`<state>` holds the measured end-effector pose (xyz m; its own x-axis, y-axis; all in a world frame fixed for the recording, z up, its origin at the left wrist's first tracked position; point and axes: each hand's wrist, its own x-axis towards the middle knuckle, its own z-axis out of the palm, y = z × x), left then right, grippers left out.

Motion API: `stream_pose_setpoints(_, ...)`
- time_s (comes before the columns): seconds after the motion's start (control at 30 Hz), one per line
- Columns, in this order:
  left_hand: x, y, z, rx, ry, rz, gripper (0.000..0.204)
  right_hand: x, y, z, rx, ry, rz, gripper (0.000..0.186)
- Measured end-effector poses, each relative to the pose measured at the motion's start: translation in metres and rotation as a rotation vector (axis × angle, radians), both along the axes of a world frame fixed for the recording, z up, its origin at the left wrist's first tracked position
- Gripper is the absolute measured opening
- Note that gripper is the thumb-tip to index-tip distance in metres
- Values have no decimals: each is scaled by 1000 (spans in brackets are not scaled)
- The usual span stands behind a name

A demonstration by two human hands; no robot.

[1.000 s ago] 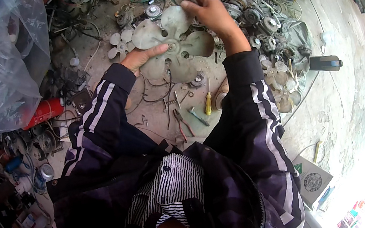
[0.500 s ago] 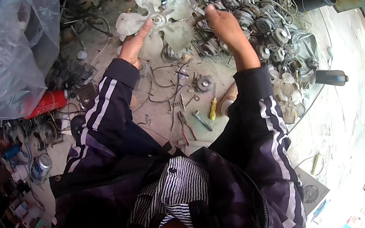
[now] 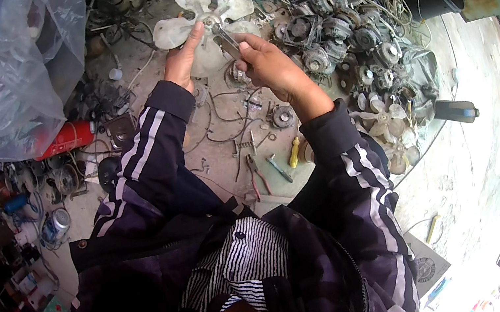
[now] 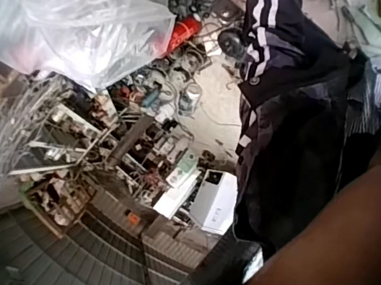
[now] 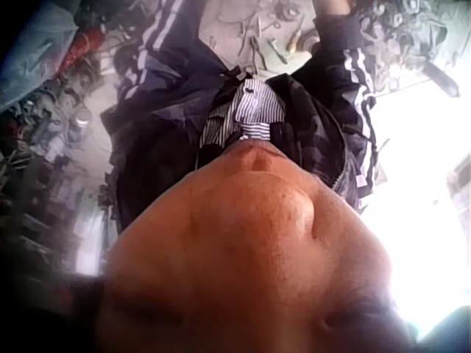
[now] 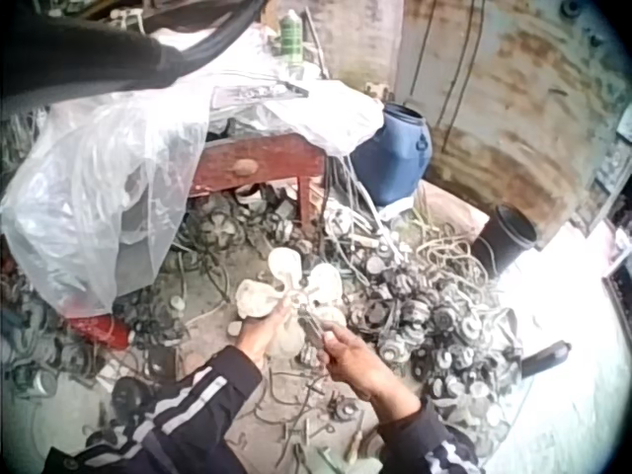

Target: The person plugs a fan blade into a power strip and tests it, then sits on the floor to disassemble the blade using a wrench and pliers. They remove the central hub and later reattach it, continuing to adjust the blade with the wrench.

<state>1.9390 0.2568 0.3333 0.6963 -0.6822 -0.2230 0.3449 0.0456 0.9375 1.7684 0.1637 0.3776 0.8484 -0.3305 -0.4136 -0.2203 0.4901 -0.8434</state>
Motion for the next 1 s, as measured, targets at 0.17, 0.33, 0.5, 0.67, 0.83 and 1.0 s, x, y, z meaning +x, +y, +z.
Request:
stream_pose_setpoints(0.17, -4, 0, 4, 0, -30, 4, 57, 0, -3, -4, -104, 24, 68, 22)
stream_pose_setpoints(0.33, -8, 0, 9, 15, -14, 7, 57, 4, 7, 3, -26, 48, -21, 22)
stream_pose_setpoints(0.5, -8, 0, 7, -6, -20, 7, 57, 3, 7, 6, 40, 59, 15, 21)
stream_pose_setpoints(0.67, -9, 0, 8, -4, -14, 11, 56, 5, 9, -2, 74, 37, 4, 21)
stream_pose_setpoints(0.83, -9, 1, 7, 3, -36, 19, 53, 7, 10, -2, 75, 44, -9, 22)
stream_pose_setpoints(1.0, -12, 1, 11, -14, -74, 41, 49, 5, 10, -7, 157, 28, -18, 25)
